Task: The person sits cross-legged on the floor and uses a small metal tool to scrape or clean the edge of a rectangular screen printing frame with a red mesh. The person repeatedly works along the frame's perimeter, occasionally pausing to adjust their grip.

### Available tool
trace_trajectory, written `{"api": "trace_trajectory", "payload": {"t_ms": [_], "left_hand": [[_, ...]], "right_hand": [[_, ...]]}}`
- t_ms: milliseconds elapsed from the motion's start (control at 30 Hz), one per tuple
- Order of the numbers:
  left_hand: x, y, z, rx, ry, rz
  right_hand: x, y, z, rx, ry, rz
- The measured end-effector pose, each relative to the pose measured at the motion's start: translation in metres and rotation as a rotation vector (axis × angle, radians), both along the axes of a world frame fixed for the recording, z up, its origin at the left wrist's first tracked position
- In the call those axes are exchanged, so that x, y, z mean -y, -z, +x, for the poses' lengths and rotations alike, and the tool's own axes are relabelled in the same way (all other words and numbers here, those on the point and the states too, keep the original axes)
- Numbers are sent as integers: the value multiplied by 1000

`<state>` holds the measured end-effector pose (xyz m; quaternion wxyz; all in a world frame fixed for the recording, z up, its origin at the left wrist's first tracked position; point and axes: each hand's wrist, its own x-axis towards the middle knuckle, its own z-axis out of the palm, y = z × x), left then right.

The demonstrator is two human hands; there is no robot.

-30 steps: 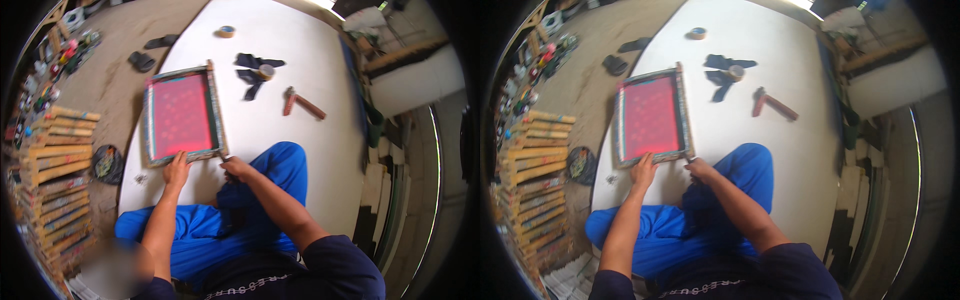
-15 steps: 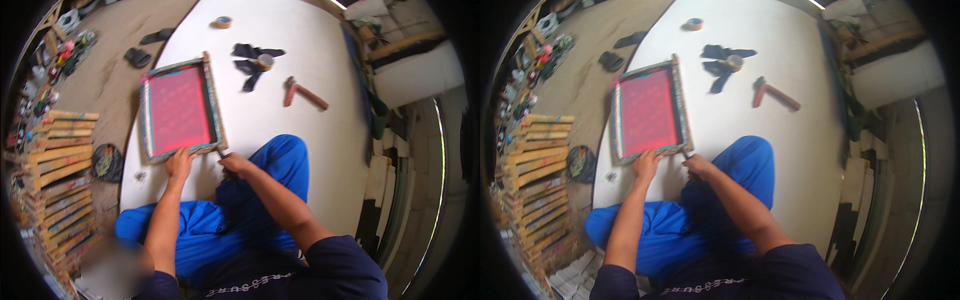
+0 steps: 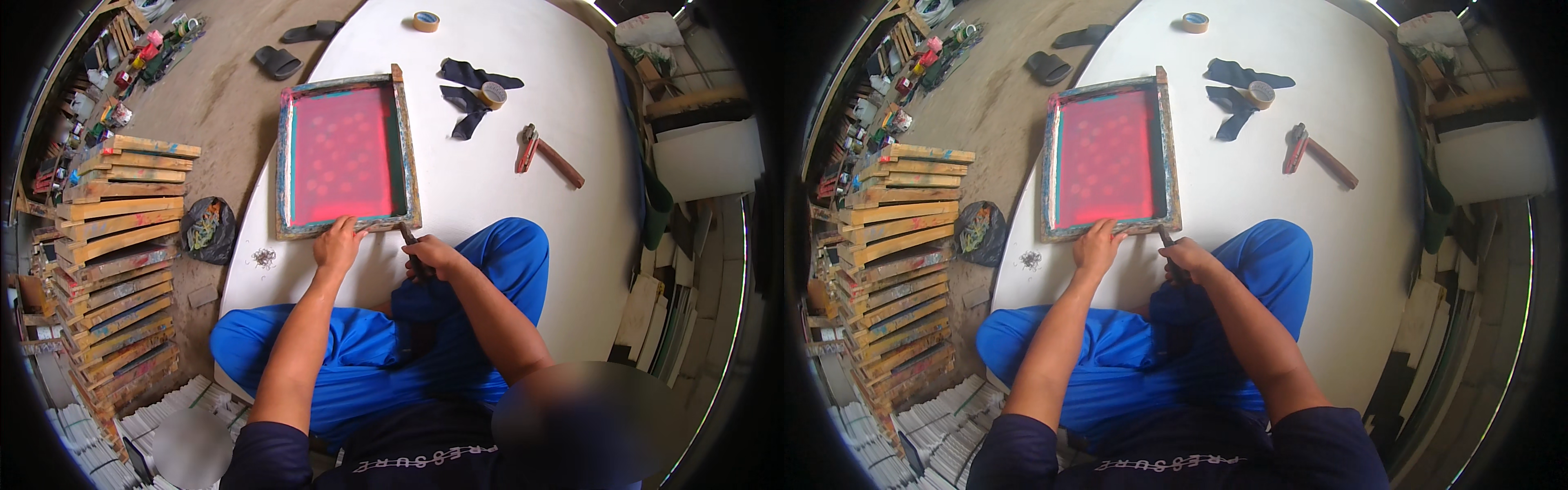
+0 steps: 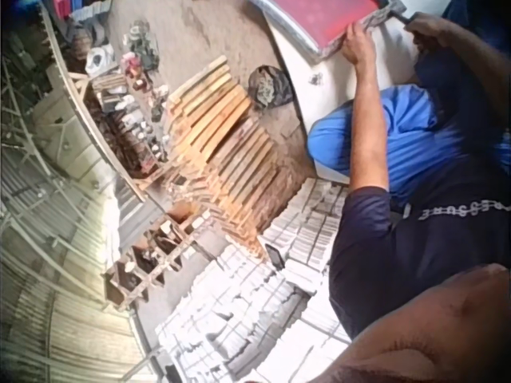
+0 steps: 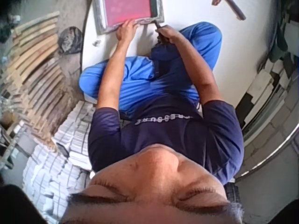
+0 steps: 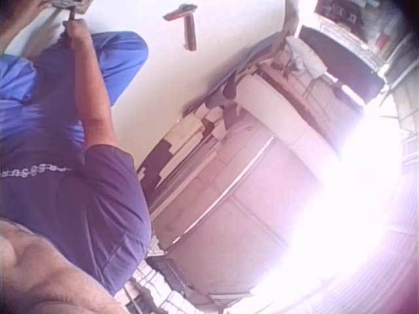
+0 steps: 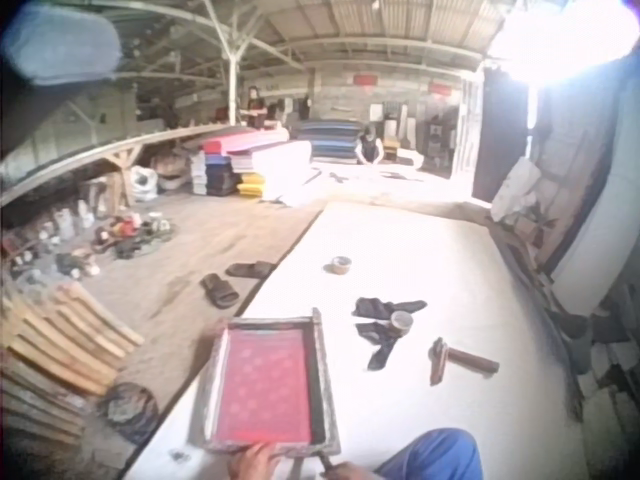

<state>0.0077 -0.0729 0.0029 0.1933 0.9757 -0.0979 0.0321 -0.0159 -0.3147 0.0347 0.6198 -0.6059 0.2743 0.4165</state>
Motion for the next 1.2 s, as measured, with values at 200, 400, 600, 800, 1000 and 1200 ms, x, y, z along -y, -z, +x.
{"api": "trace_trajectory", "payload": {"t_ms": [200, 400, 600, 800, 1000, 1200], "left_hand": [[-1, 2, -1, 18, -2, 7], [-1, 2, -1, 4, -2, 13], [1, 2, 0, 18, 3, -17], [-1, 0, -1, -24, -16, -1], [2, -11, 0, -80, -40, -3], [0, -14, 8, -117, -61, 8]], "right_hand": [[1, 0, 10, -26, -49, -52], [-2, 3, 17, 18, -119, -134], [0, 2, 41, 233, -576, -494], [-11, -38, 38, 198, -631, -584], [-21, -1, 7, 465, -519, -828], [-37, 16, 0, 506, -413, -875]]}}
